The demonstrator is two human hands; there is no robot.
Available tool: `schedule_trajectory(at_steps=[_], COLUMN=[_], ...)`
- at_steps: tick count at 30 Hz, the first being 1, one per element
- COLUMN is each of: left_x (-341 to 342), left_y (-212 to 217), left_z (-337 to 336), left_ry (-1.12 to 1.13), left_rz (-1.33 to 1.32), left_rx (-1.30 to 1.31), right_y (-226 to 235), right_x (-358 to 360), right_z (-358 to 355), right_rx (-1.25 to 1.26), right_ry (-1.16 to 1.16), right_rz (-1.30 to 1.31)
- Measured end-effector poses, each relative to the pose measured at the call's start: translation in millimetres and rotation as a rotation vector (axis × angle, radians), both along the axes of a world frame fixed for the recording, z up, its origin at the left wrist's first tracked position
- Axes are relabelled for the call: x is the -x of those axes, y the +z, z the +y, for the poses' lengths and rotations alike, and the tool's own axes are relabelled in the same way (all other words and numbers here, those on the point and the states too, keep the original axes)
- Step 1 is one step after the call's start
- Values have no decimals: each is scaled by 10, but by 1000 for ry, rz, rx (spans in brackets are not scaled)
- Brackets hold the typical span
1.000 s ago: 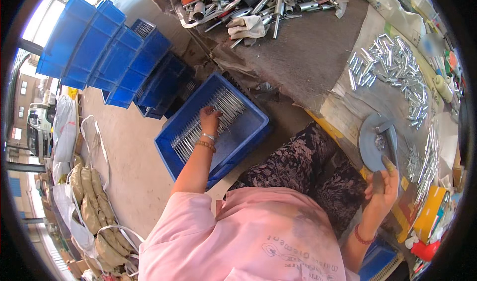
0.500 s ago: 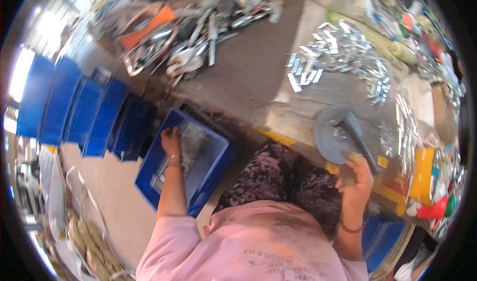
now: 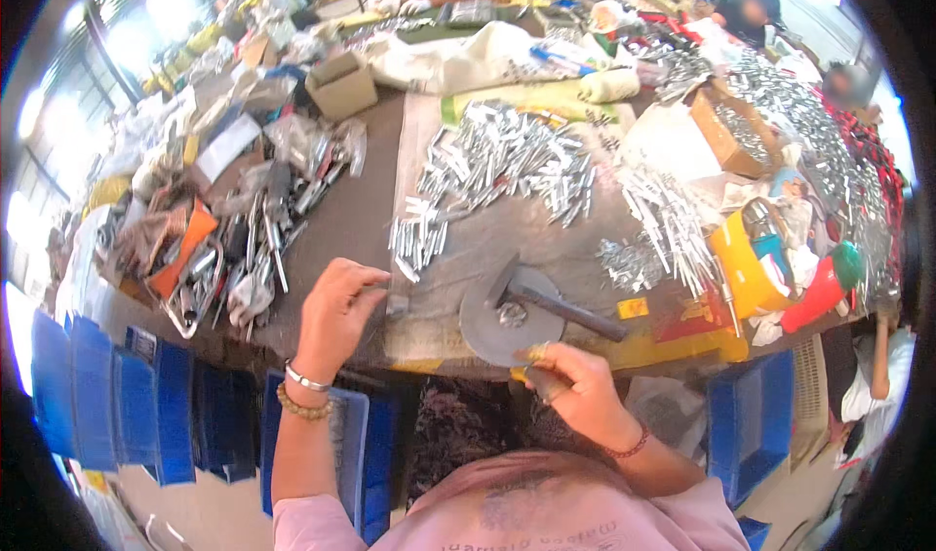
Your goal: Manually assemble and secure metal components using a hammer and anvil plate at a industrial workbench.
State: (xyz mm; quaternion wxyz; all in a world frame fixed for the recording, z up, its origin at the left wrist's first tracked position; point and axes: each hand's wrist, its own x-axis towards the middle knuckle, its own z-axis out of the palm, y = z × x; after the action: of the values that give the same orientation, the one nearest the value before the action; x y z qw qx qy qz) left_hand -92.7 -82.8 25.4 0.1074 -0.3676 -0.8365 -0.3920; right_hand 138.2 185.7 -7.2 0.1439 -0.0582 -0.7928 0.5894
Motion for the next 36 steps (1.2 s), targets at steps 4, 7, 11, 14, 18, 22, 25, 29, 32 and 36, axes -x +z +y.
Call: schedule_trajectory(at_steps=[4,7,11,14,18,22,25,29,32,36], left_x=[189,204,135,39,-279,-690,-728,-699,-726,-702], left_y=[-122,-66,-50,-105,37,95,-193,-384,-387,-486], left_z=[302,312,382,454,497,788,994,1068,1086,1024], left_ry=[-17,32,15,8,42,17,85,196,200,209], left_rz=[-34,-57,-37,-15,-83,-138,69,132,106,96], left_rx=[166,245,308,260,148,-17,-104,-186,-216,-223], right_y=[9,4,32,3,-95,-67,-79,-187,-135,-127], right_x=[-51,-28,-45,-50,-18,3,-20,-22,-66,-66], right_z=[26,33,68,86,86,37,58,108,83,68], right_rx=[-88,-103,-112,-94,-179,-154,-175,-139,-130,-75], right_ry=[69,109,104,97,111,116,111,128,105,128], right_rz=[56,101,123,140,216,234,234,309,296,233])
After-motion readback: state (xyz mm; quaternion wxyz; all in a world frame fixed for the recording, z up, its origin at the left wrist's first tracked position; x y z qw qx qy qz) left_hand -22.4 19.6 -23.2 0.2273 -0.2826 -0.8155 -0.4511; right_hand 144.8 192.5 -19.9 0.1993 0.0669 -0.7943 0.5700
